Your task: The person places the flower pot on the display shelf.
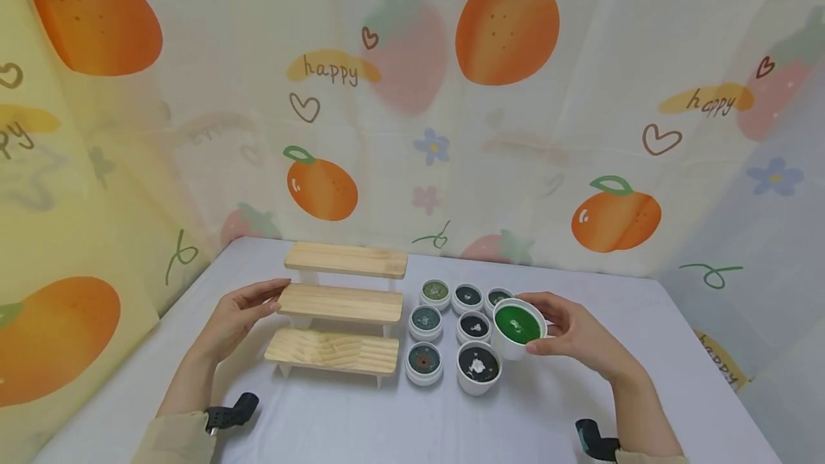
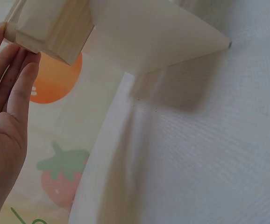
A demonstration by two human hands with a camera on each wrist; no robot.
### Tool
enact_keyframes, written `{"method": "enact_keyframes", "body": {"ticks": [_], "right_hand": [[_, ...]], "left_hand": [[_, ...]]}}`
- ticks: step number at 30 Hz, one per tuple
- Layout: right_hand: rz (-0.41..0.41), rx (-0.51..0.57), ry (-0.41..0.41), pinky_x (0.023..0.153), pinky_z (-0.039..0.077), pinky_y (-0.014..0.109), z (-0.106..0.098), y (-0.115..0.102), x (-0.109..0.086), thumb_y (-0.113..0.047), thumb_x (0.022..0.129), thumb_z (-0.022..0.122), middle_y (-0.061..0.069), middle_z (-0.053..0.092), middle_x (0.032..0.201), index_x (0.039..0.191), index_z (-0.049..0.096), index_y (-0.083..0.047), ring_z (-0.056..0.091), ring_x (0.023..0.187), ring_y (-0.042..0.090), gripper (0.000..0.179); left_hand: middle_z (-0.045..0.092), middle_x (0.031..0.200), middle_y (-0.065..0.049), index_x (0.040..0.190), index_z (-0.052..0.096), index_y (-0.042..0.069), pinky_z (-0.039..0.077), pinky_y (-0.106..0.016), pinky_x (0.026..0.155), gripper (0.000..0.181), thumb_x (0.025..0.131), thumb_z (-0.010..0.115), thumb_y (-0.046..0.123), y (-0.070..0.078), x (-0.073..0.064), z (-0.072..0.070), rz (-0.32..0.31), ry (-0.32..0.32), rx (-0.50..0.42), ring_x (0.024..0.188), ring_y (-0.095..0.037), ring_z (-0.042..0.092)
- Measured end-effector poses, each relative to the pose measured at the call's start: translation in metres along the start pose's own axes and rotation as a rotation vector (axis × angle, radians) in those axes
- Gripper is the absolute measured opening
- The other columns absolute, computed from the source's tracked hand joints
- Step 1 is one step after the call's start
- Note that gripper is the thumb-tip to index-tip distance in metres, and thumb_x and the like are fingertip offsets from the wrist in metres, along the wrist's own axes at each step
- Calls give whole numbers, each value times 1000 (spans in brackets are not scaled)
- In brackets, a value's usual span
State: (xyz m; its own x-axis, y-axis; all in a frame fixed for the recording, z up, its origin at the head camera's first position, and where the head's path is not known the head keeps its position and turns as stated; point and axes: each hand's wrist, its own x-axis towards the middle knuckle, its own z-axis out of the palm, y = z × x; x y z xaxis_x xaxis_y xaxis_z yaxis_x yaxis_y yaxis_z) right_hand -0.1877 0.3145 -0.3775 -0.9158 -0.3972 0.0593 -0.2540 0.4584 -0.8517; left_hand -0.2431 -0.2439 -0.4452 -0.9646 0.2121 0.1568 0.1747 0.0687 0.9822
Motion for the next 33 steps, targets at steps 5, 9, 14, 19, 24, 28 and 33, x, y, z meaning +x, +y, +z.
{"method": "enact_keyframes", "body": {"ticks": [5,9,14,19,24,28,33], "right_hand": [[-47,13,-12,89,54,20,7,-15,20,-12,84,76,-6,61,134,140,51,-12,59,115,-5,62],[-38,-19,-14,92,53,19,13,-27,37,-17,83,78,6,58,140,140,51,-15,58,115,-7,63],[-33,-45,-21,96,51,21,22,-43,57,-22,83,79,7,55,144,141,51,-19,55,132,20,65],[-47,-15,-31,94,53,31,32,-55,76,-23,81,81,5,58,139,140,52,-24,56,128,26,65],[-93,-3,-38,93,54,32,42,-67,94,-22,80,82,8,60,136,139,53,-19,61,122,27,66],[-125,-16,-60,97,54,35,50,-79,109,-24,80,82,6,59,139,141,52,-19,58,129,29,68],[-114,-39,-82,103,52,44,62,-96,128,-32,79,83,-3,60,139,138,54,-30,56,132,24,66]], "left_hand": [[66,123,23,138,51,-6,48,-10,99,51,93,67,10,-1,0,0,18,-6,2,118,8,57],[66,123,22,138,51,-7,48,-10,100,50,93,67,9,-2,0,0,29,-10,-6,118,8,58],[66,122,23,138,51,-7,48,-9,99,50,93,67,10,-2,-1,0,25,-4,1,118,8,57],[66,121,23,137,51,-7,48,-9,98,52,92,68,11,-1,0,1,15,5,-2,118,8,57],[67,120,22,137,52,-6,48,-9,98,51,92,68,10,0,1,2,12,10,-3,118,8,58],[66,121,22,138,52,-6,48,-9,98,51,92,68,10,0,0,2,14,5,-1,118,7,57],[66,121,23,138,51,-6,48,-9,98,51,93,67,11,0,-1,1,11,4,-2,118,8,57]]}}
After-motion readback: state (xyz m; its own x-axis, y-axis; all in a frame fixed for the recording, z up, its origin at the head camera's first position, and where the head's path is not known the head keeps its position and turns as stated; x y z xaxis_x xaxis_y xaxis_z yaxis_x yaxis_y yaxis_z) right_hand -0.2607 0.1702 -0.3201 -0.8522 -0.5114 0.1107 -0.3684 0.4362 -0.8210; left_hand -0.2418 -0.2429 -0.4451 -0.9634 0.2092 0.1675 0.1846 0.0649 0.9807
